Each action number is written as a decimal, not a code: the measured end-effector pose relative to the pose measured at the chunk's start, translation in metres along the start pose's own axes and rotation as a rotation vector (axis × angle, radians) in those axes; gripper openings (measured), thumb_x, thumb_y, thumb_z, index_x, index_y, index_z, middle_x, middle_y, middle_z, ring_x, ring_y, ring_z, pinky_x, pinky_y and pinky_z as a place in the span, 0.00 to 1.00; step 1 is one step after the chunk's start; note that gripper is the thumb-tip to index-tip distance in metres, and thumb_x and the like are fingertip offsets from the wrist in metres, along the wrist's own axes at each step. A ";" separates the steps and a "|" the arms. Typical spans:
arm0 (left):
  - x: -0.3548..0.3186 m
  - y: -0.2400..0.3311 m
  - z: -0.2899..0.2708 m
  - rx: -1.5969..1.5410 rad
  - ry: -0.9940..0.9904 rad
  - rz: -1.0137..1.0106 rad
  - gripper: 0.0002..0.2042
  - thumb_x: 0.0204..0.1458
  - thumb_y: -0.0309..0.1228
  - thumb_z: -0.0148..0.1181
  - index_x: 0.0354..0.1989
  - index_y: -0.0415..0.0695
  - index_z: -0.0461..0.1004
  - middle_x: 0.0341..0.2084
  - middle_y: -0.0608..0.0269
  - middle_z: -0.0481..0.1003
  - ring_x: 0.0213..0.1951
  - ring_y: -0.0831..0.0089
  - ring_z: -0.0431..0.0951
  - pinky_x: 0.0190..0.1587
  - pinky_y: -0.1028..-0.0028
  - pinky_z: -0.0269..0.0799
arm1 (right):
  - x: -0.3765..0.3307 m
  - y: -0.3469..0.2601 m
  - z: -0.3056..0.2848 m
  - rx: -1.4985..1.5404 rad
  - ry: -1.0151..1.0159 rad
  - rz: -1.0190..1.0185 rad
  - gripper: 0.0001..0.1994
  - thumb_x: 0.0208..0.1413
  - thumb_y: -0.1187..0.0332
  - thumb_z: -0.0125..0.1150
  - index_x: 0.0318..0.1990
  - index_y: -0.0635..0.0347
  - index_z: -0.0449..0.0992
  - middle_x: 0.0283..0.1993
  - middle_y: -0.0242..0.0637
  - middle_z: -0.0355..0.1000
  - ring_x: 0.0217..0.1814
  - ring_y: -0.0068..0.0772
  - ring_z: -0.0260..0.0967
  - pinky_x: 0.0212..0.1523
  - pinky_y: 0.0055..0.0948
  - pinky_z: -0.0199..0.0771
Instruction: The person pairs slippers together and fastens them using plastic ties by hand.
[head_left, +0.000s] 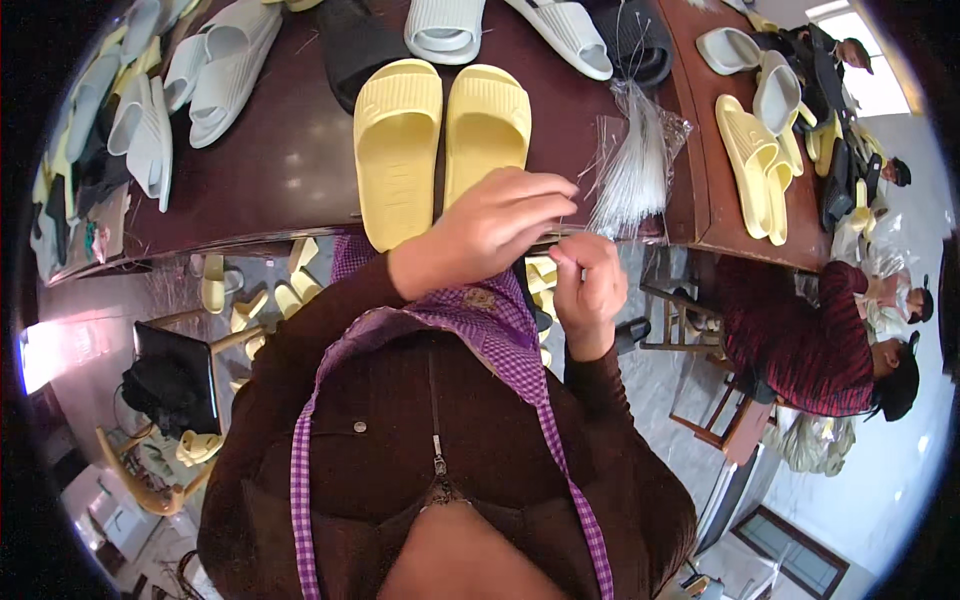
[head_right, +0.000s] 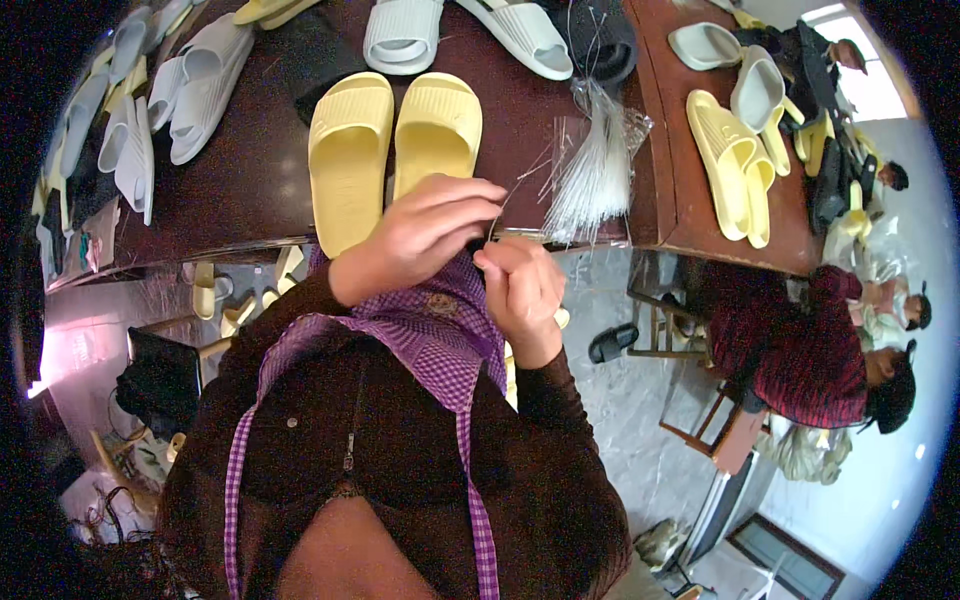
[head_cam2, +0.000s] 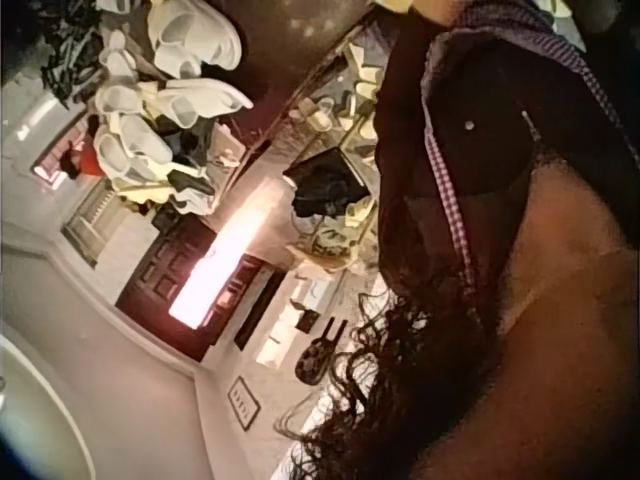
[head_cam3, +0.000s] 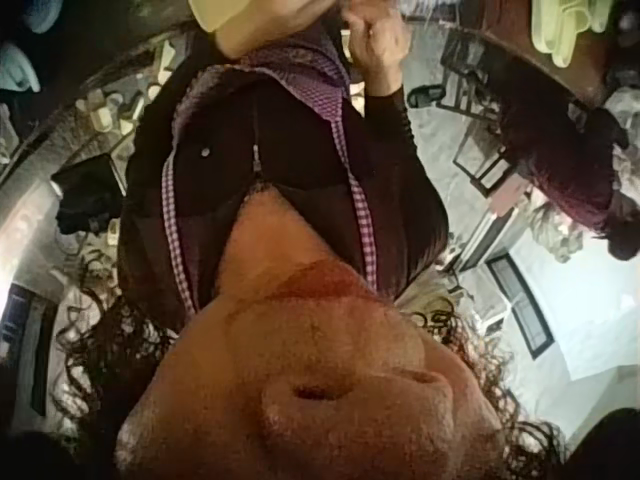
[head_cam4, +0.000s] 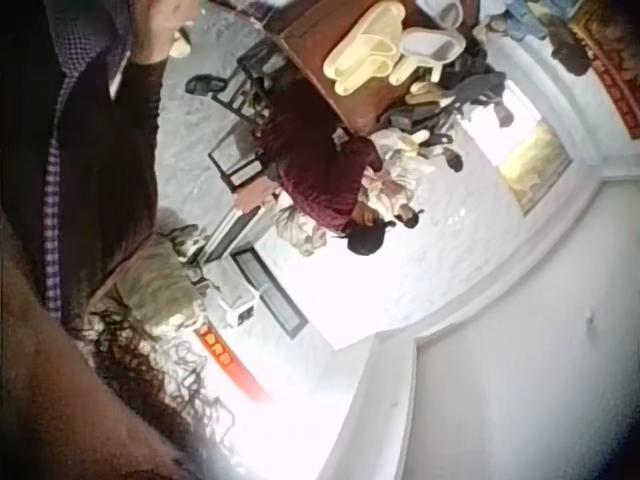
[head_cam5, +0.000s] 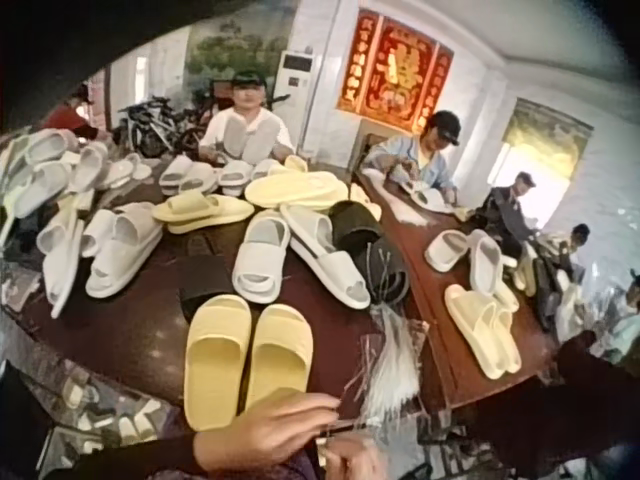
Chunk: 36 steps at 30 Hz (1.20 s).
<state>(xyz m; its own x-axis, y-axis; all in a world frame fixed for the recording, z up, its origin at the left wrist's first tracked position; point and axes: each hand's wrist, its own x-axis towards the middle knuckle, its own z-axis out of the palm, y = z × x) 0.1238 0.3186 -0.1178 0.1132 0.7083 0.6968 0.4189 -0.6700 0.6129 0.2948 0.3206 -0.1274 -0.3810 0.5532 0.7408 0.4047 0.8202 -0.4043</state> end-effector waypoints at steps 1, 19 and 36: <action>0.001 -0.008 0.007 -0.026 -0.038 0.023 0.10 0.42 0.20 0.59 0.36 0.39 0.73 0.37 0.56 0.73 0.40 0.59 0.73 0.43 0.67 0.68 | 0.003 -0.002 -0.001 0.001 0.000 -0.012 0.07 0.46 0.79 0.62 0.31 0.62 0.70 0.29 0.40 0.71 0.30 0.39 0.70 0.31 0.29 0.70; 0.002 -0.043 0.030 -0.730 0.152 -0.537 0.05 0.55 0.24 0.51 0.36 0.37 0.72 0.31 0.61 0.75 0.34 0.76 0.75 0.38 0.76 0.71 | 0.047 0.116 0.012 0.310 -0.079 0.418 0.10 0.54 0.75 0.51 0.43 0.66 0.69 0.39 0.45 0.71 0.38 0.34 0.69 0.39 0.26 0.69; -0.044 0.002 -0.080 -0.737 0.436 -0.827 0.04 0.55 0.24 0.49 0.34 0.37 0.69 0.23 0.63 0.72 0.25 0.81 0.71 0.28 0.82 0.66 | 0.047 0.163 0.025 -0.196 -0.196 0.297 0.14 0.52 0.72 0.56 0.47 0.66 0.72 0.47 0.49 0.71 0.48 0.46 0.68 0.51 0.35 0.67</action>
<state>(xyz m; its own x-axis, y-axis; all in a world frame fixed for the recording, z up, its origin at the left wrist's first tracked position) 0.0474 0.2680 -0.1171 -0.3230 0.9459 -0.0301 -0.4141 -0.1127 0.9032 0.3221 0.4844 -0.1719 -0.3672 0.7948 0.4832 0.6644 0.5877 -0.4617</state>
